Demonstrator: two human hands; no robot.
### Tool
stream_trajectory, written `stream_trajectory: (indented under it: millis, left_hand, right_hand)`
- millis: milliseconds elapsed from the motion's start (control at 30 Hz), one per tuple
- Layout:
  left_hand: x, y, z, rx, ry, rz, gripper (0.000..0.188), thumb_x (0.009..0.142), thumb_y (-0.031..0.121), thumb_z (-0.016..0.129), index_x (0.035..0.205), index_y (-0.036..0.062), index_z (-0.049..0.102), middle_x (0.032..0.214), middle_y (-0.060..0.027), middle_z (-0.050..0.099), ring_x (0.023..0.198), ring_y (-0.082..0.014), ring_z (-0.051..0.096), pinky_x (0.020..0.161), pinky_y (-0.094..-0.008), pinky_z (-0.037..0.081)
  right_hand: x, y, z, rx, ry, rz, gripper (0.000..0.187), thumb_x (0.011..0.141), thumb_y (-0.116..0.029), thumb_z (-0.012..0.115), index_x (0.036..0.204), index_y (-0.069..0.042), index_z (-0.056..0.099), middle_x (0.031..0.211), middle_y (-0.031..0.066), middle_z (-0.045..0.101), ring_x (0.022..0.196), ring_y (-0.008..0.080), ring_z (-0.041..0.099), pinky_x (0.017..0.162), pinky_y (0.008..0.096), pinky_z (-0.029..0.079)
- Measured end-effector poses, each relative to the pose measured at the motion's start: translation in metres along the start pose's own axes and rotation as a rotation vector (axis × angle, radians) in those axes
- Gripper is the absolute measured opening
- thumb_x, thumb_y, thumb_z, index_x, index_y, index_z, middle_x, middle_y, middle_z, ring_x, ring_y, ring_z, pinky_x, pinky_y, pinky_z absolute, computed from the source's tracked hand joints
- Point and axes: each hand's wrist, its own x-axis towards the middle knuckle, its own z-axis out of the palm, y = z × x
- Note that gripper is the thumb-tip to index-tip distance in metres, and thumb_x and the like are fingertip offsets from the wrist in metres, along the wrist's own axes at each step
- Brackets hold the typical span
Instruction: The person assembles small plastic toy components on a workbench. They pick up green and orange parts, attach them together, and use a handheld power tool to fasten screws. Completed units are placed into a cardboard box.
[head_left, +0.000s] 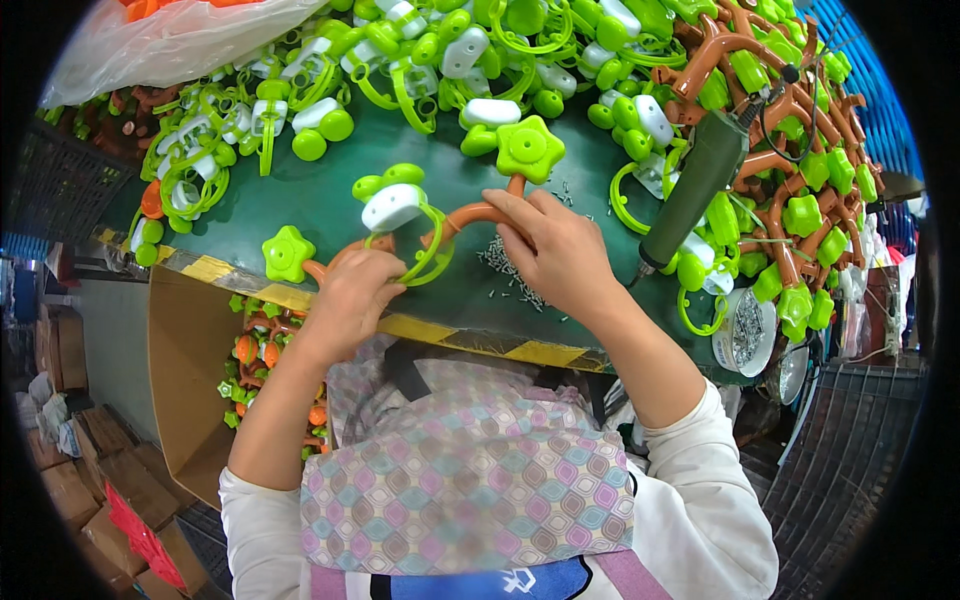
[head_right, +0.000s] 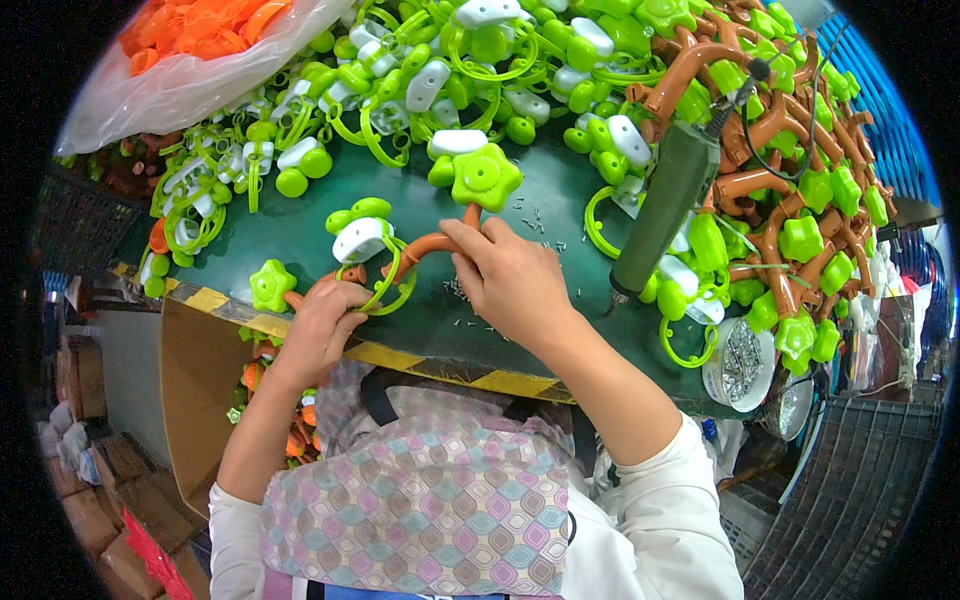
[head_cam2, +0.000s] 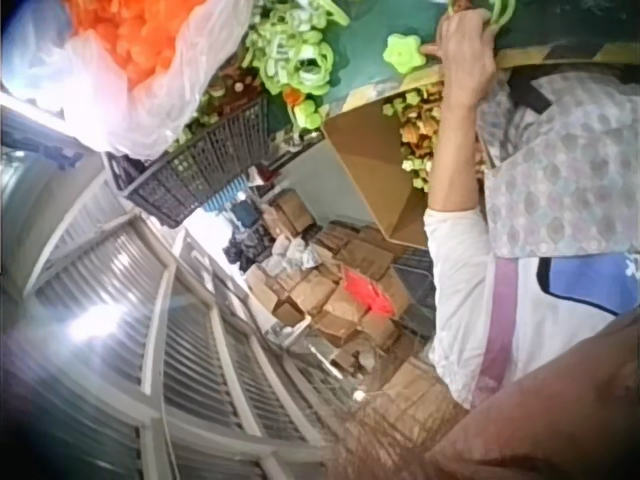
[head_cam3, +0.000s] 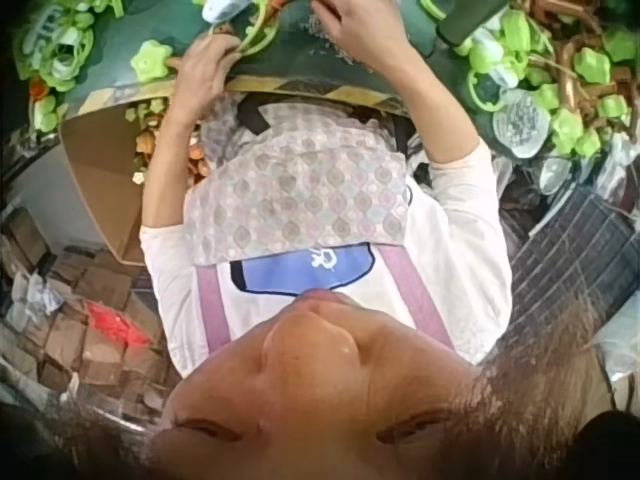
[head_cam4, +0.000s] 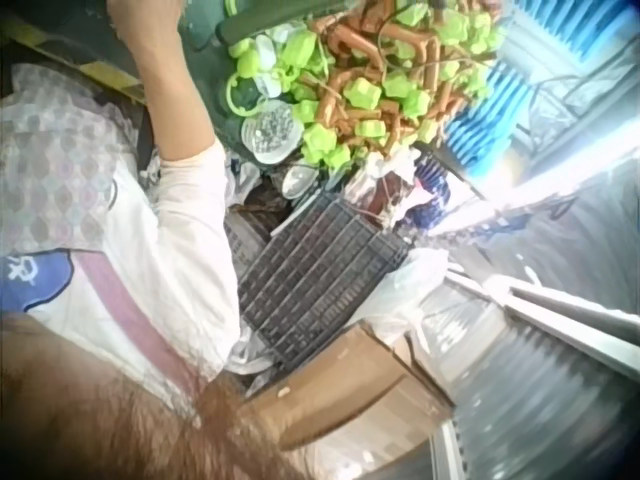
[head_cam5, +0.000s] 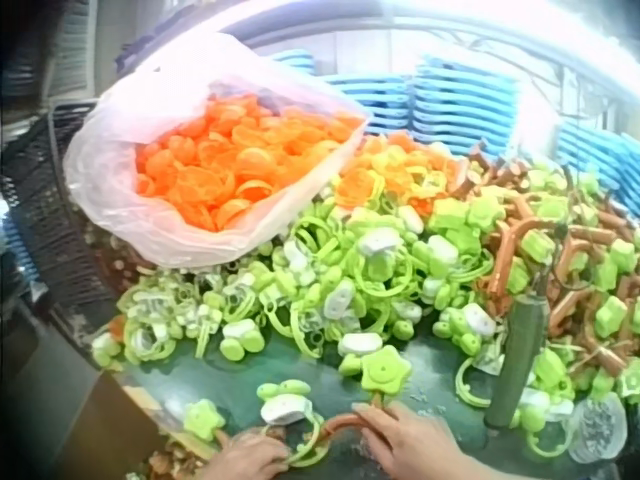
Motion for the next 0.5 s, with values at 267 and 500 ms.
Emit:
stream_trajectory:
  millis: [267,500]
  left_hand:
    - [0.003,-0.003,0.001,0.022,-0.077,0.11,0.026,0.077,0.007,0.076,0.1,0.0054,0.066,0.092,-0.0086,0.063,0.095,-0.0318,0.061,0.089,-0.0441,0.046]
    - [0.015,-0.001,-0.005,0.292,-0.039,0.192,0.027,0.07,0.014,0.08,0.096,0.0092,0.072,0.088,-0.0031,0.061,0.097,-0.0252,0.059,0.097,-0.0449,0.043]
  right_hand:
    - [0.005,-0.013,0.029,0.012,0.026,0.096,0.036,0.091,-0.019,0.066,0.126,-0.011,0.063,0.088,0.0134,0.063,0.069,0.0366,0.066,0.061,0.0467,0.055]
    - [0.002,0.0,0.029,-0.078,-0.062,0.113,0.039,0.093,-0.026,0.067,0.13,-0.013,0.061,0.092,0.0089,0.066,0.081,0.0308,0.066,0.069,0.0441,0.054]
